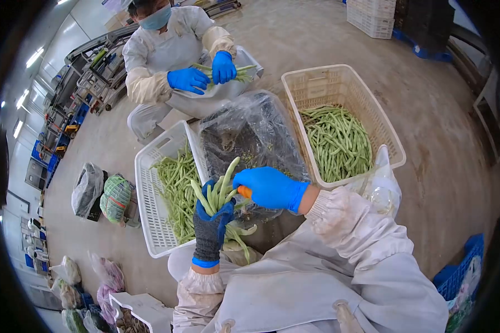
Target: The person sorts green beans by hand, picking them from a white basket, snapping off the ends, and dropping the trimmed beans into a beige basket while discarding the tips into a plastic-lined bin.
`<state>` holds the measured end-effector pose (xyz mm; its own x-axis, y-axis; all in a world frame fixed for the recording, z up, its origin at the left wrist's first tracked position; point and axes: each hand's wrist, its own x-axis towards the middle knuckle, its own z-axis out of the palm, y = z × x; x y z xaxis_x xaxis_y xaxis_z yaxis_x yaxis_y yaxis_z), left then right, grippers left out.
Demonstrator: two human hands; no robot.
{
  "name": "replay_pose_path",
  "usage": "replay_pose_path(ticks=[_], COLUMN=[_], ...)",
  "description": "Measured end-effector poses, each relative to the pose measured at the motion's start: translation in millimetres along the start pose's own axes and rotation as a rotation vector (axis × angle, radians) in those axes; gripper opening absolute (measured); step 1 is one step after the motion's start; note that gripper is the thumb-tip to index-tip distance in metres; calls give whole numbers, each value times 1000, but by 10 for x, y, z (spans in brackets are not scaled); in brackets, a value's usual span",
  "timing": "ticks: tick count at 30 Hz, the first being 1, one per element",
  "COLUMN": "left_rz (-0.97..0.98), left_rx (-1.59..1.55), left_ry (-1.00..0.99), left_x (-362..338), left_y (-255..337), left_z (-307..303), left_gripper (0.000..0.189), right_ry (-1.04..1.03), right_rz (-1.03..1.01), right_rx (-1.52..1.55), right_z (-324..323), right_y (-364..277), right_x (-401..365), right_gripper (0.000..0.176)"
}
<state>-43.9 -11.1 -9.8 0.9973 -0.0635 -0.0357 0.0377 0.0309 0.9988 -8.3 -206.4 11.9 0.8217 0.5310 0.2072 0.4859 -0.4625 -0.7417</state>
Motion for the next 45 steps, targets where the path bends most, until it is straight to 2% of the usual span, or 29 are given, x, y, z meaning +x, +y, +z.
replay_pose_path(ticks=[5, 7, 8, 10, 11, 12, 13, 14, 16, 17, 19, 20, 22, 25, 29, 31, 32, 34, 35, 37, 38, 39, 40, 42, 43, 45], left_rz=[66, 88, 132, 172, 83, -1, -4, -1, -60, -65, -60, -59, -71, -135, -179, -174, -173, -155, -146, -132, -117, -60, -60, 1, 26, 67], left_rx=[-8, -26, 4, 34, -21, -78, -55, -52, -91, -134, -157, -181, -184, -240, -368, -493, -490, -390, -309, -368, -425, -473, -467, -443, -343, -254], left_ry=[-43, -64, -41, -13, 31, 74, 101, 103, 64, 37, 9, -13, 8, 41, 23, -23, -12, 144, 172, 200, 213, 142, 148, 179, 171, 185], left_x=[-6, 4, -3, -15, -30, -24, -41, -41, -44, -43, -15, -28, -43, -23, -12, -5, -10, -10, -8, 0, 21, 65, 57, 109, 127, 114], left_y=[-1, -5, -34, -64, -70, -63, -17, 6, 35, 53, 98, 124, 209, 229, 177, 173, 168, 152, 156, 105, 47, -10, -56, 11, -20, -1], left_z=[-54, -54, -48, -71, -103, -131, -154, -189, -251, -271, -290, -284, -258, -322, -414, -429, -418, -332, -297, -371, -426, -497, -530, -449, -443, -278], left_gripper=[66, 66, 66, 65, 64, 63, 59, 59, 57, 54, 54, 53, 53, 52, 51, 47, 47, 42, 35, 39, 43, 45, 45, 49, 54, 55], right_ry=[16, -69, -66, 381, 380, 516, 653, 655, 559, 562, 310, 309, -82, 40, 37, -5, -9, 274, 518, 754, 741, 728, 724, 665, 619, 404], right_rz=[-4, 234, 232, 155, 158, 218, 272, 269, -86, -85, -238, -234, -37, -116, -110, -141, -148, -126, -14, 292, 338, 380, 380, -30, -47, -71], right_rx=[-25, 852, 852, 30, 34, -110, -255, -253, -598, -598, -170, -169, -183, -129, -123, -400, -393, -255, 92, 721, 519, 319, 327, -707, -475, 182], right_z=[99, 194, 211, 246, 216, 106, 22, -16, -50, -23, 49, 25, -19, 39, 16, -12, 12, 112, 230, 39, -28, -61, -13, -88, -31, -16], right_y=[16, 96, 143, 262, 377, 529, 648, 706, 794, 738, 531, 467, 380, 486, 446, 407, 426, 523, 585, 933, 1166, 1223, 1252, 966, 783, 136], right_x=[-29, -42, -36, -68, -102, -105, -87, -66, -56, -38, 25, 37, 55, 85, 65, 57, 46, 13, 12, 33, -24, -37, -69, -103, -46, 56], right_gripper=[16, 14, 14, 17, 17, 21, 25, 25, 30, 30, 32, 32, 37, 39, 34, 24, 24, 18, 14, 15, 18, 23, 23, 33, 41, 43])
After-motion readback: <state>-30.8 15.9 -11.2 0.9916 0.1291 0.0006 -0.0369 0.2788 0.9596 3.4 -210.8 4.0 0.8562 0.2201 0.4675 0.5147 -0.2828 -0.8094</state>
